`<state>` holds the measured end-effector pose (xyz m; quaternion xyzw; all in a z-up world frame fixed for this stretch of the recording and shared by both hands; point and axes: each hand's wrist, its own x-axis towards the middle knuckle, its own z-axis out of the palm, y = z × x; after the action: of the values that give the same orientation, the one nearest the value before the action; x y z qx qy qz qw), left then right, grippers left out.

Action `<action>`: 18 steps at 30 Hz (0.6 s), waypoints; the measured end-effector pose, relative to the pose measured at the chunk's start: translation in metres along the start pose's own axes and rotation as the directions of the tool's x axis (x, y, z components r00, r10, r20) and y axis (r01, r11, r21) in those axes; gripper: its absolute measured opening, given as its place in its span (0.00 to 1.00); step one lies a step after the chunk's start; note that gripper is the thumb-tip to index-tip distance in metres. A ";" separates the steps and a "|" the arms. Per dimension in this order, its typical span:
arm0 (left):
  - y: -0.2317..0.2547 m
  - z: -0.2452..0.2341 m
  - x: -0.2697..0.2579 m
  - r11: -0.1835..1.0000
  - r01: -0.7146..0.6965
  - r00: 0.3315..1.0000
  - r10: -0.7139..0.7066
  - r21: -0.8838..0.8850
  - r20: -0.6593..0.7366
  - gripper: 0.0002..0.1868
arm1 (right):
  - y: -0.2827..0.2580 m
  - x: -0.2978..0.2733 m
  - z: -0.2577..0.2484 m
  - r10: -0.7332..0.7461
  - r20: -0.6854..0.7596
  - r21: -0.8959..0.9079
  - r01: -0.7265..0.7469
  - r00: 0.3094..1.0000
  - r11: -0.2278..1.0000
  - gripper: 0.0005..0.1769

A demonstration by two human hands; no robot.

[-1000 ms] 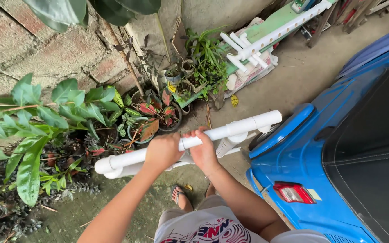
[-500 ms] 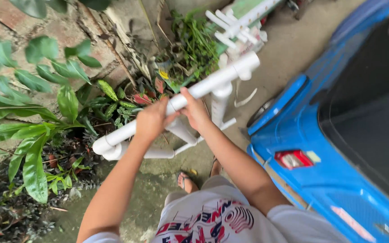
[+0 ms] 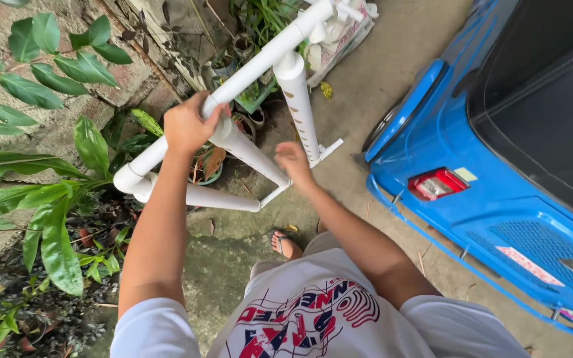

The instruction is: Assemble a structure using white PVC pipes and connectors.

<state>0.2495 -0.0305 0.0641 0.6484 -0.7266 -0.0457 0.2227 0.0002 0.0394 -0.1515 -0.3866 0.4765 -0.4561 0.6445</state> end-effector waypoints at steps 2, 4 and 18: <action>-0.006 -0.003 -0.003 0.999 0.022 1.000 -0.022 -0.039 -0.008 0.22 | -0.013 0.002 -0.023 0.007 -0.098 -0.044 -0.012 0.995 0.999 0.14; -0.012 -0.012 -0.004 0.999 0.013 1.000 -0.014 -0.036 -0.020 0.22 | -0.034 0.014 -0.036 -0.130 -0.139 -0.124 0.113 0.982 0.986 0.15; 0.031 -0.056 -0.086 0.979 -0.015 0.998 0.004 0.203 0.055 0.18 | -0.275 0.002 0.029 -0.586 0.619 -0.679 0.731 0.523 -0.066 0.36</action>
<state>0.2470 0.0694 0.1025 0.6629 -0.7362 0.0121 0.1357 -0.0316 -0.0389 0.1114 -0.8761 0.3436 -0.3362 0.0381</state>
